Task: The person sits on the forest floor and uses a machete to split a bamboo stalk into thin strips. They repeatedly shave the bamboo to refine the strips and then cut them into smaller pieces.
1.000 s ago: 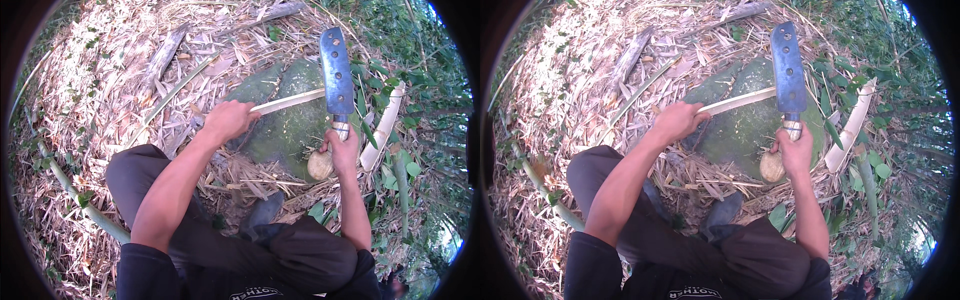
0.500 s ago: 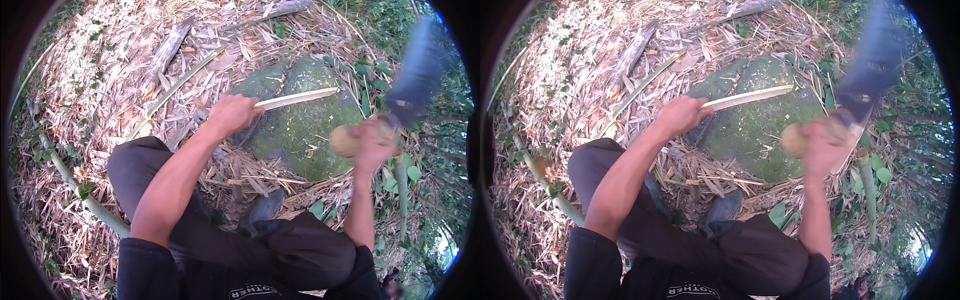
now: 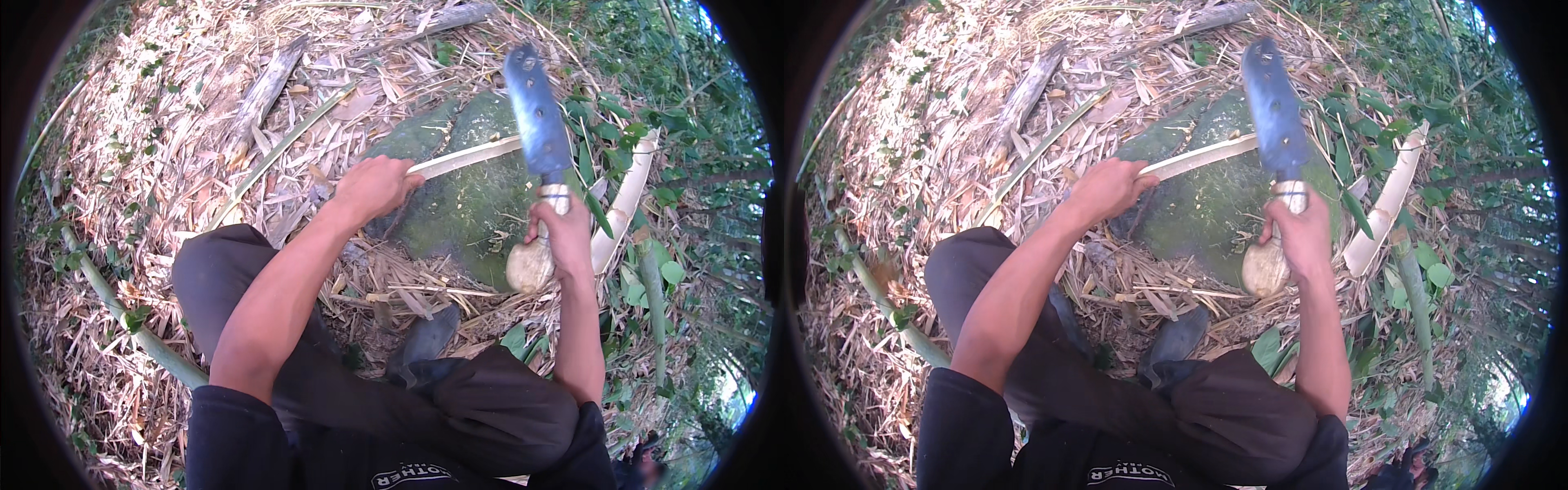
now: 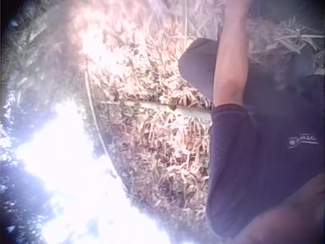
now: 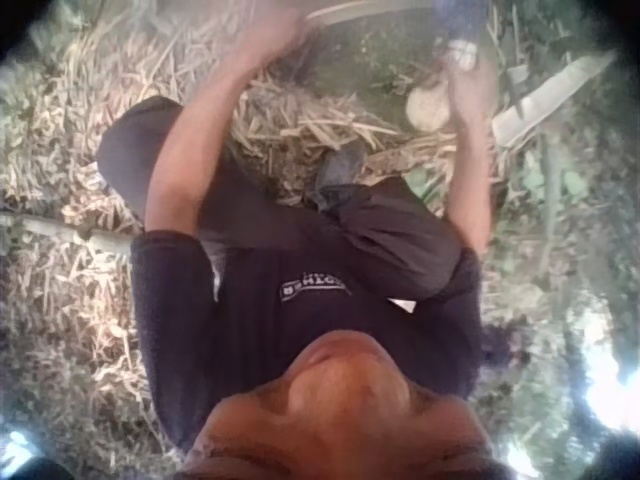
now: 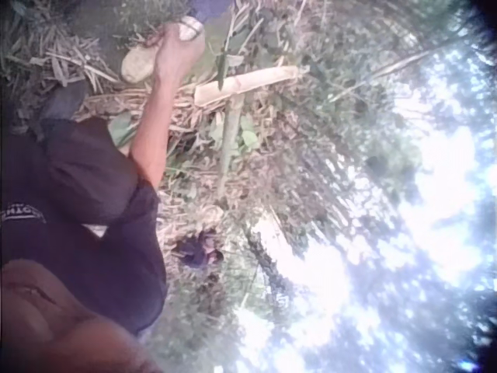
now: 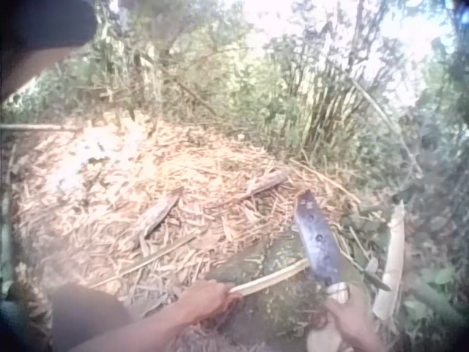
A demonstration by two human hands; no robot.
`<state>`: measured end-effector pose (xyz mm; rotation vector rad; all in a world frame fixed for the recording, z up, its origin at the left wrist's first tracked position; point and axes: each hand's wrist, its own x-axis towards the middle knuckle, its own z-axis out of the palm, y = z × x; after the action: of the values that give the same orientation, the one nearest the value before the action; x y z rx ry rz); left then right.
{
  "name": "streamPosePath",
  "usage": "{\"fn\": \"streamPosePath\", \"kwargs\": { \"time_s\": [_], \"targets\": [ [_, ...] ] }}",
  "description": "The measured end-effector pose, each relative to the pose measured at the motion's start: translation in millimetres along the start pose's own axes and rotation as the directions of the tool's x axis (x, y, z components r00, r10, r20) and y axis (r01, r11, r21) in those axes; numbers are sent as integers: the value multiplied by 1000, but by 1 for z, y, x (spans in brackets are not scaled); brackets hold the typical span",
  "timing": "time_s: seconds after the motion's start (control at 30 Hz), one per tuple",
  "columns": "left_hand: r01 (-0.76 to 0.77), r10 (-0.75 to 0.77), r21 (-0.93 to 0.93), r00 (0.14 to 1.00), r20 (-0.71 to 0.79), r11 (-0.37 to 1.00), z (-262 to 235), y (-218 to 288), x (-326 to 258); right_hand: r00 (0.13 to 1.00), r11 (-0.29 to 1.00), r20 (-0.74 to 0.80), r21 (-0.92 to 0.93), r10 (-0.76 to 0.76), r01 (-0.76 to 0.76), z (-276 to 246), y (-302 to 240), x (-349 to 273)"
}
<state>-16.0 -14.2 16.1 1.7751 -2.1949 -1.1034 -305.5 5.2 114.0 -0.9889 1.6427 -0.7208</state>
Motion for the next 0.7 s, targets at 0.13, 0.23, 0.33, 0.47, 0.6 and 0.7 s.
{"fn": "streamPosePath", "kwargs": {
  "time_s": [0.13, 0.23, 0.33, 0.47, 0.6, 0.7],
  "targets": [
    [27, -27, -7, 999, 28, 1000, -5, 3, -4, 811, 866, -304, -169, -501, 471, 0, -58, -18],
    [47, -47, 12, 998, 32, 999, -5, 2, -6, 595, 713, -409, -258, -692, 652, 11, -79, -25],
    [40, -40, 3, 999, 34, 999, -9, 8, -4, 613, 633, -276, -595, -740, 496, 14, -38, -8],
    [33, -33, -39, 999, 5, 999, 3, 4, -8, 987, 626, -39, -777, -154, 67, 43, 8, 14],
    [9, -8, 22, 1000, -27, 1000, 1, 3, -6, 977, 659, -7, -739, -212, 138, 40, 9, 16],
    [4, -1, 70, 999, -43, 998, 1, 2, -8, 988, 789, 112, -595, -107, 152, 22, 5, 30]
  ]
}}
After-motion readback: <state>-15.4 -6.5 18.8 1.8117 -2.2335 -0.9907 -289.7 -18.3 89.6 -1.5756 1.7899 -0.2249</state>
